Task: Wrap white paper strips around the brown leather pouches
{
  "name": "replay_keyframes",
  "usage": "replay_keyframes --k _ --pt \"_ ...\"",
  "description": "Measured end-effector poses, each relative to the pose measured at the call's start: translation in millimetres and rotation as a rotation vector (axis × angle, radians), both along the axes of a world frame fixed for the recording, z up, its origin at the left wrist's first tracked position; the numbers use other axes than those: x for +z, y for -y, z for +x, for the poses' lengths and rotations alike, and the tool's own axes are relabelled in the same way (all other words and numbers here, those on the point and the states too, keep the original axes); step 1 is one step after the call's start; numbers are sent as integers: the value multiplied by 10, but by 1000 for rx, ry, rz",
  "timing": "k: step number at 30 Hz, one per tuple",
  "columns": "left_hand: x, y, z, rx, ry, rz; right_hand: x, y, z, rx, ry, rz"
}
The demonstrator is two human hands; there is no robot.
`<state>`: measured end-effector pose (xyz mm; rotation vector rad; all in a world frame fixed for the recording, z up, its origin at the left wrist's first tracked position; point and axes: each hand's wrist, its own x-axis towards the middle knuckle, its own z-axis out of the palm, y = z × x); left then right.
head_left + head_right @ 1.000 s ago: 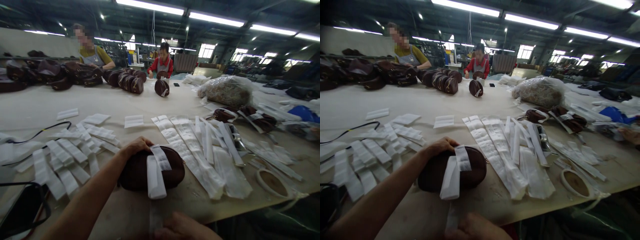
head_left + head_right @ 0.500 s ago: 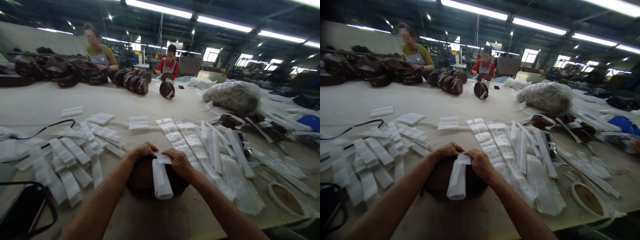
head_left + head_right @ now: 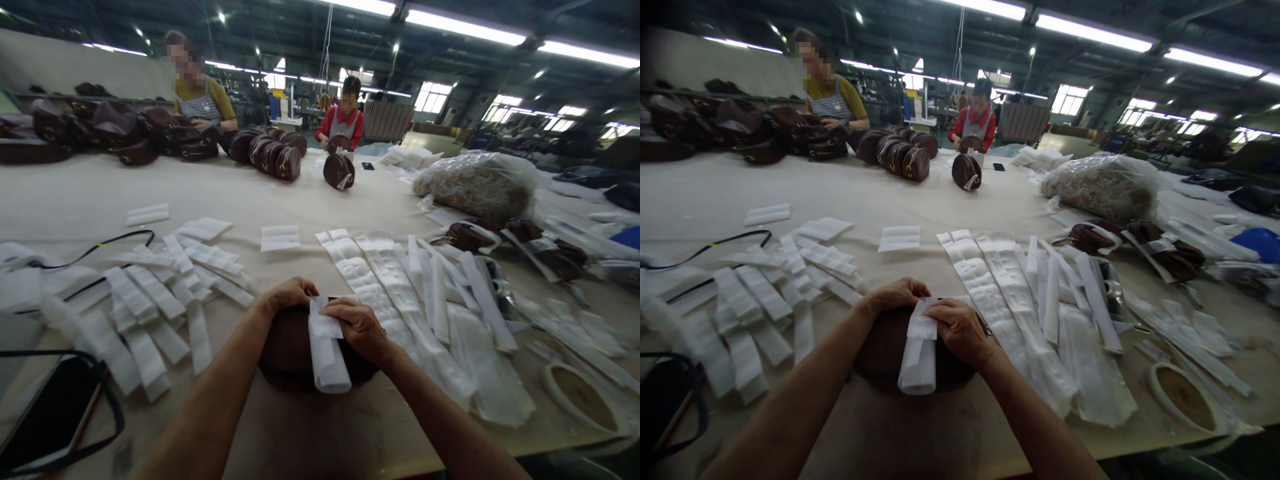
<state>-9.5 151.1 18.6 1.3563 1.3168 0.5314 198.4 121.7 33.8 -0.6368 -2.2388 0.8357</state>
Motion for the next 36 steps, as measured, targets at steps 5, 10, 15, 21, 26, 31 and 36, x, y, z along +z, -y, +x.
replay_keyframes --k 5,10,15,21,26,31,36 --pt "17 2 -10 -19 -67 30 25 18 0 16 39 -10" --pt "149 51 0 -85 -143 92 46 25 -15 49 70 -5" --pt "274 166 5 -114 -229 205 33 31 -16 43 68 7" --pt "553 837 19 9 -288 537 27 26 -2 57 61 16" --pt "548 1419 193 -190 -367 860 -31 -3 2 81 49 48" --pt "221 1456 348 -126 -676 1208 15 -41 39 159 58 43" --pt "160 1456 346 -98 -771 1278 240 -3 236 350 186 38"
